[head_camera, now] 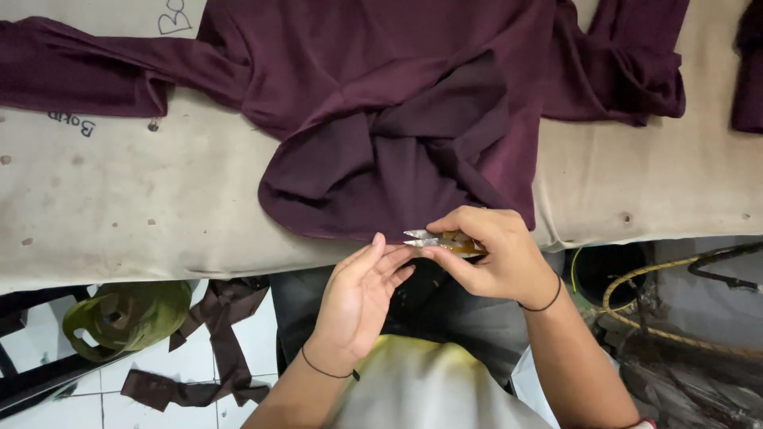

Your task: Trimming loose threads from a purple garment using thread snips on a work table in a factory setting.

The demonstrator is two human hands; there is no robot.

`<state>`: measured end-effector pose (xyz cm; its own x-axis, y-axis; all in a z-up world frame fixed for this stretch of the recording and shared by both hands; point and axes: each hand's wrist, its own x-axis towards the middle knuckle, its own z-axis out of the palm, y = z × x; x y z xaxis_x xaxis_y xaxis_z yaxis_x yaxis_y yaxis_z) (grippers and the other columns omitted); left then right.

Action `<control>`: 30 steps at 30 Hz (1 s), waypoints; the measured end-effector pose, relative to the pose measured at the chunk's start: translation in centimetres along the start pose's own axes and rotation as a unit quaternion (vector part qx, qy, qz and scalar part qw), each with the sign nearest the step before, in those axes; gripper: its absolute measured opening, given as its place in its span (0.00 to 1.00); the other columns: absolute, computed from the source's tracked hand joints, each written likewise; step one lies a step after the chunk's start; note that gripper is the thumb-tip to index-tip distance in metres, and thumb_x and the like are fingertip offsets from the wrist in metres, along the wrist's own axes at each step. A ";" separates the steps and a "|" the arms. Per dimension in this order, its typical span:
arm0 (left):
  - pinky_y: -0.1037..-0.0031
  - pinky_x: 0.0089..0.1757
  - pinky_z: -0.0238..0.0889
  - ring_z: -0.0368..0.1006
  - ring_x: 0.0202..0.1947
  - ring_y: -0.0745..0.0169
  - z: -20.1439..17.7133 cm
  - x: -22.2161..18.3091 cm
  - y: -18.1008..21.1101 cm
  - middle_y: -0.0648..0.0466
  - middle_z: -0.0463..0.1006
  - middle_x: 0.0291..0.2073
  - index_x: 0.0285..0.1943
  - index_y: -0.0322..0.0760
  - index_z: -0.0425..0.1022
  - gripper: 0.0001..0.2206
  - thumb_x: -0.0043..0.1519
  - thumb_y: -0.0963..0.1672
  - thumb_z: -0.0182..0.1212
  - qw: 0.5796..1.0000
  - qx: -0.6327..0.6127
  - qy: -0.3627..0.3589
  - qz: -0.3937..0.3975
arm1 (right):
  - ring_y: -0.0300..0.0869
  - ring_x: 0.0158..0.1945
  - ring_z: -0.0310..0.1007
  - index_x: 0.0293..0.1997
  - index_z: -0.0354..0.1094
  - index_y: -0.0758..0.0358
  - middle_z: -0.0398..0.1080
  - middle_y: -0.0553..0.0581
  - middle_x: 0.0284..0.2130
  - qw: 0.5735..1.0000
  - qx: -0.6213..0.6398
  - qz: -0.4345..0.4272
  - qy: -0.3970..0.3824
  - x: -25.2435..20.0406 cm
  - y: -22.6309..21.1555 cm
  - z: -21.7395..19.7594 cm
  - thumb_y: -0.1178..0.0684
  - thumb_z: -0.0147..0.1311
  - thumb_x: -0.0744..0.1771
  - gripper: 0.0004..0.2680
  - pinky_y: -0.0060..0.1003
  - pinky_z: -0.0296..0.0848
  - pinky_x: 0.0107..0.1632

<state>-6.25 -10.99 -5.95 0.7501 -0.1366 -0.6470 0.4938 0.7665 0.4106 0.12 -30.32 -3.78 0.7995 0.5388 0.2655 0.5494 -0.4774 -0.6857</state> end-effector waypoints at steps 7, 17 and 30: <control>0.66 0.51 0.67 0.80 0.52 0.49 0.3 -0.2 0.2 0.37 0.85 0.45 0.38 0.30 0.80 0.13 0.66 0.46 0.57 1.000 0.016 0.012 -0.004 | 0.34 0.23 0.70 0.41 0.74 0.60 0.74 0.48 0.26 1.000 0.020 0.014 0.009 0.0 -0.5 -0.7 0.50 0.63 0.65 0.07 0.26 0.66 0.29; 0.61 0.49 0.70 0.77 0.54 0.34 -4.8 2.2 2.0 0.34 0.81 0.47 0.45 0.33 0.75 0.09 0.68 0.45 0.54 0.995 -0.044 0.007 0.084 | 0.32 0.24 0.49 0.53 0.69 0.61 0.49 0.43 0.18 0.937 -0.047 0.270 0.218 -6.6 7.7 -0.9 0.54 0.61 0.68 0.10 0.28 0.56 0.34; 0.57 0.59 0.71 0.78 0.45 0.50 -3.7 4.9 -3.1 0.48 0.75 0.29 0.40 0.35 0.75 0.12 0.63 0.48 0.64 0.988 -0.023 0.129 0.083 | 0.32 0.24 0.57 0.44 0.75 0.56 0.59 0.45 0.21 0.920 -0.047 0.304 0.242 -8.5 8.9 0.2 0.53 0.61 0.67 0.04 0.28 0.62 0.34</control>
<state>-5.70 -11.69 -12.81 0.6793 0.1538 -0.7176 0.3478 0.7936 0.4993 -1.86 -38.99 -12.26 0.9680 -0.2093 0.1386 -0.0346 -0.6581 -0.7521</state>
